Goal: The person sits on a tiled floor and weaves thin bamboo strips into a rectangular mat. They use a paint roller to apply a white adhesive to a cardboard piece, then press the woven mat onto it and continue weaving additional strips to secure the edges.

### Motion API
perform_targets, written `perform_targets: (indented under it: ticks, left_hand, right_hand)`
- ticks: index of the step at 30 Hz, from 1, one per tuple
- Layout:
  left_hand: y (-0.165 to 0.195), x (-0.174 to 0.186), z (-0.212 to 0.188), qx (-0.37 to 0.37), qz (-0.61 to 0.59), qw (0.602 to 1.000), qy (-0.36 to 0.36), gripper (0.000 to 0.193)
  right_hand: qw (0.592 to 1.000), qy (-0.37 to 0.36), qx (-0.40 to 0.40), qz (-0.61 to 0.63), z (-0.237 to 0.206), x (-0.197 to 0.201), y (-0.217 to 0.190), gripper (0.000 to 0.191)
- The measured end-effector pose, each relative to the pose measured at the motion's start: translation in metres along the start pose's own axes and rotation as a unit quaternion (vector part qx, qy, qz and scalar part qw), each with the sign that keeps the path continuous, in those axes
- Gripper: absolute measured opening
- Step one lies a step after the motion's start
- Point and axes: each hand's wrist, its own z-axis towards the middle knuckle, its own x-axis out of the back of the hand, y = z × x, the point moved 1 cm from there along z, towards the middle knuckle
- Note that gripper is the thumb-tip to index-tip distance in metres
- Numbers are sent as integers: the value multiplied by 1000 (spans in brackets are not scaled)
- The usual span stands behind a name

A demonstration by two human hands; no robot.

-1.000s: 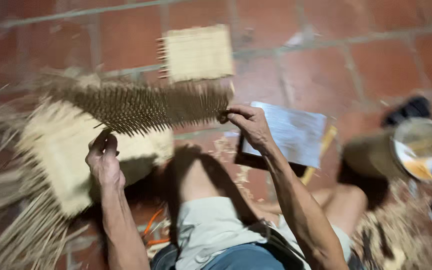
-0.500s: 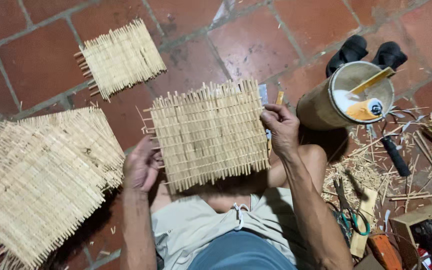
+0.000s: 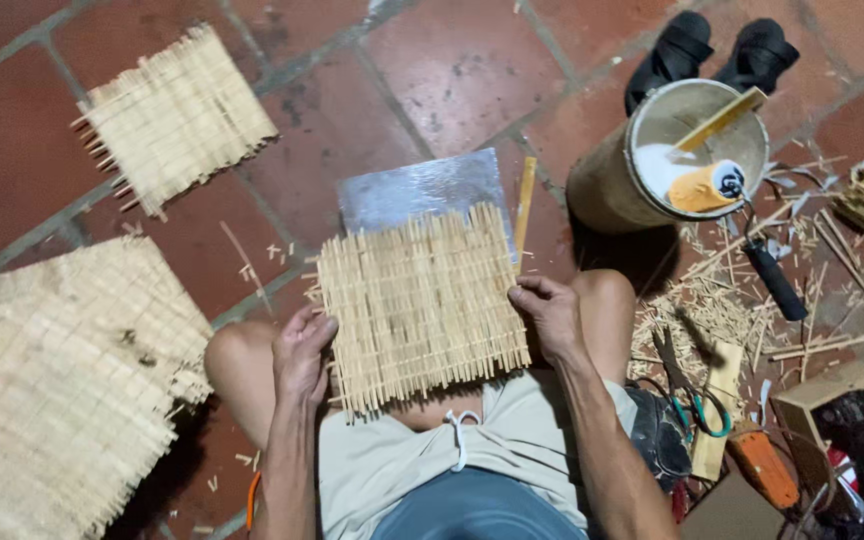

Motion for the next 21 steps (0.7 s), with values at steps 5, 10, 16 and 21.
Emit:
perform_targets:
  ticks: [5,10,16,21]
  left_hand:
    - [-27,-11,43,15,27,999,30,28]
    - [-23,-32,107,4,86,996,34,27]
    - [-17,-60,152,-17,233,968,91,36]
    - [-20,-62,166,-35,260,962,79,38]
  right_hand:
    - [997,29,24,-74,40,13,-8,22]
    - [979,62,77,-180,109,11,-32,22]
    - [981,70,81,-162,168,7,-20,21]
    - [983,72,39,-163,182,9,-6,21]
